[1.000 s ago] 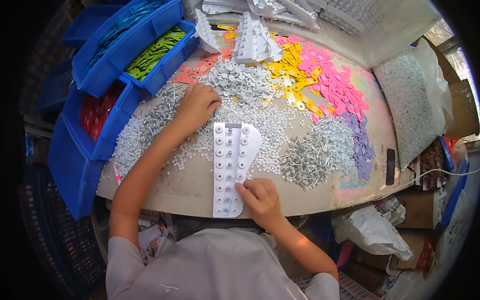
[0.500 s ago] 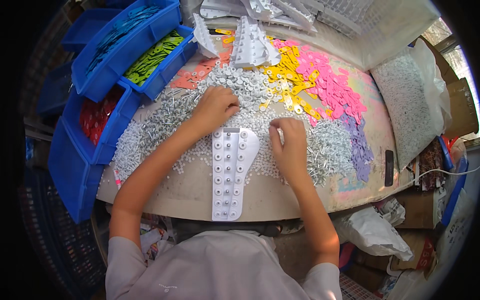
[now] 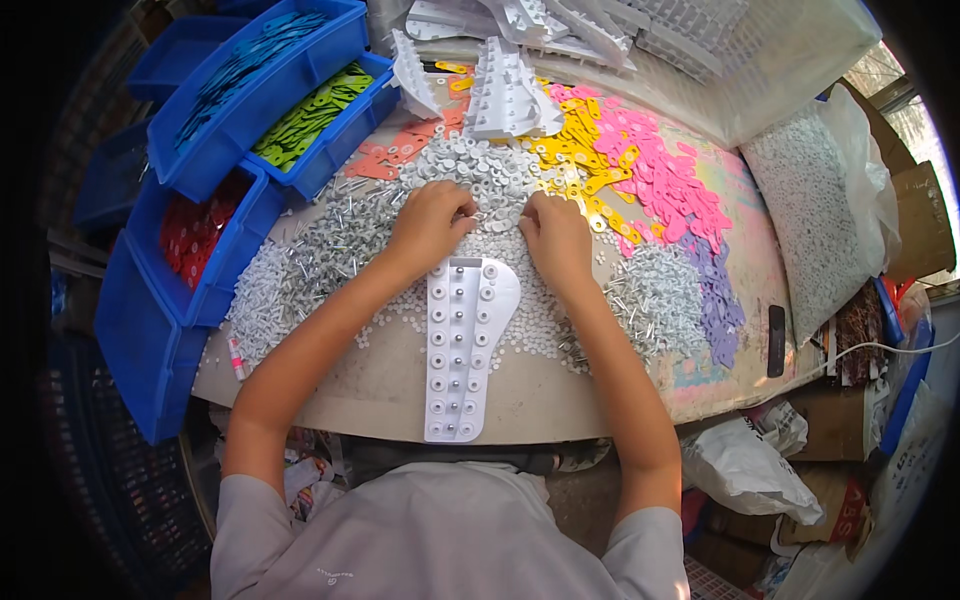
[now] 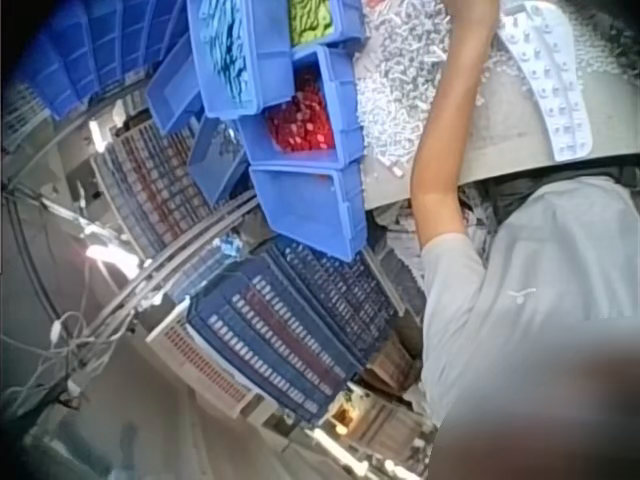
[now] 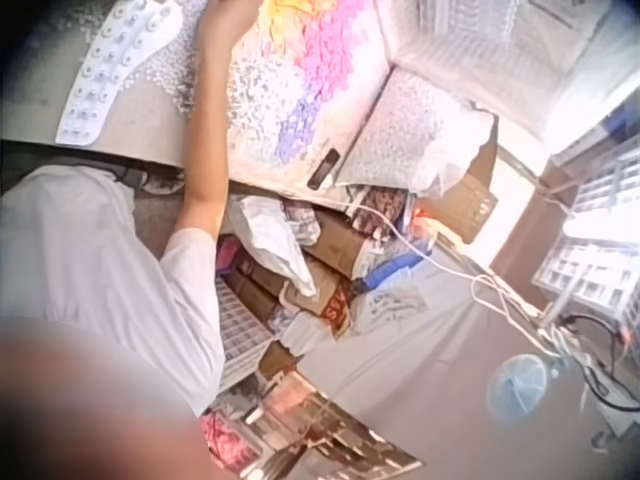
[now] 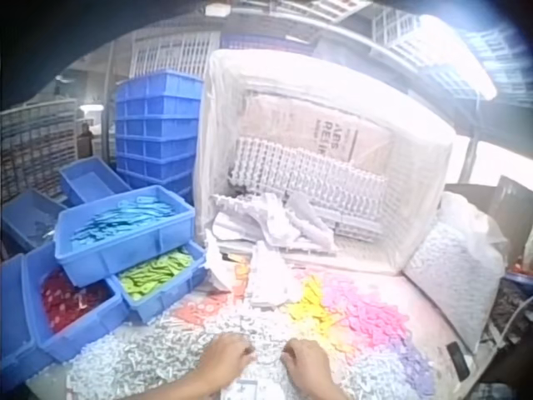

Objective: Assembling a toy xylophone by placing metal keys and fasteners onto a plastic base frame.

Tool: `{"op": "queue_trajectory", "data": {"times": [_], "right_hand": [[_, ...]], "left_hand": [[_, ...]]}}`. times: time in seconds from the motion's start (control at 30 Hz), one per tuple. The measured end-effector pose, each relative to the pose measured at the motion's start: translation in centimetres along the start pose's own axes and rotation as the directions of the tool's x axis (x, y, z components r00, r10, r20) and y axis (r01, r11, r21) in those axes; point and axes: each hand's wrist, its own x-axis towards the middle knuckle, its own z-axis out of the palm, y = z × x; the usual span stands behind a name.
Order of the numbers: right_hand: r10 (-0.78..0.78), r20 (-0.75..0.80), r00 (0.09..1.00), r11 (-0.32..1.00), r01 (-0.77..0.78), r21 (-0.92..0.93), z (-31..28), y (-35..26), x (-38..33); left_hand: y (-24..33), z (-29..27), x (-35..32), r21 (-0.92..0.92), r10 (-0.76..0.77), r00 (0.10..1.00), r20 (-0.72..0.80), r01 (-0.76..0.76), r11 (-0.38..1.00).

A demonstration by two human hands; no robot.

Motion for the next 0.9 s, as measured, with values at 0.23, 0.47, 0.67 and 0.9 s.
{"op": "queue_trajectory", "data": {"times": [0.23,0.47,0.67,0.9], "right_hand": [[0.023,-0.017,1.0,0.999,-0.024,-0.027,-0.1,0.1,-0.5],[-0.102,-0.04,0.994,0.951,0.109,0.289,-5.4,-6.2,-8.0],[-0.154,0.23,0.961,0.91,0.047,0.411,-7.4,-10.2,-16.2],[-0.063,0.282,0.957,0.874,-0.083,0.479,-5.1,-9.8,-19.8]], "left_hand": [[-0.1,-1.3,-0.1,-0.238,-0.135,0.991,0.014,0.134,0.962],[-0.4,-1.4,-0.2,-0.165,-0.139,0.99,0.027,0.142,0.976],[-0.6,-1.6,-0.2,-0.179,-0.169,0.985,0.015,0.169,0.969],[-1.2,-1.6,-0.1,-0.332,-0.179,0.984,0.016,0.174,0.927]]}}
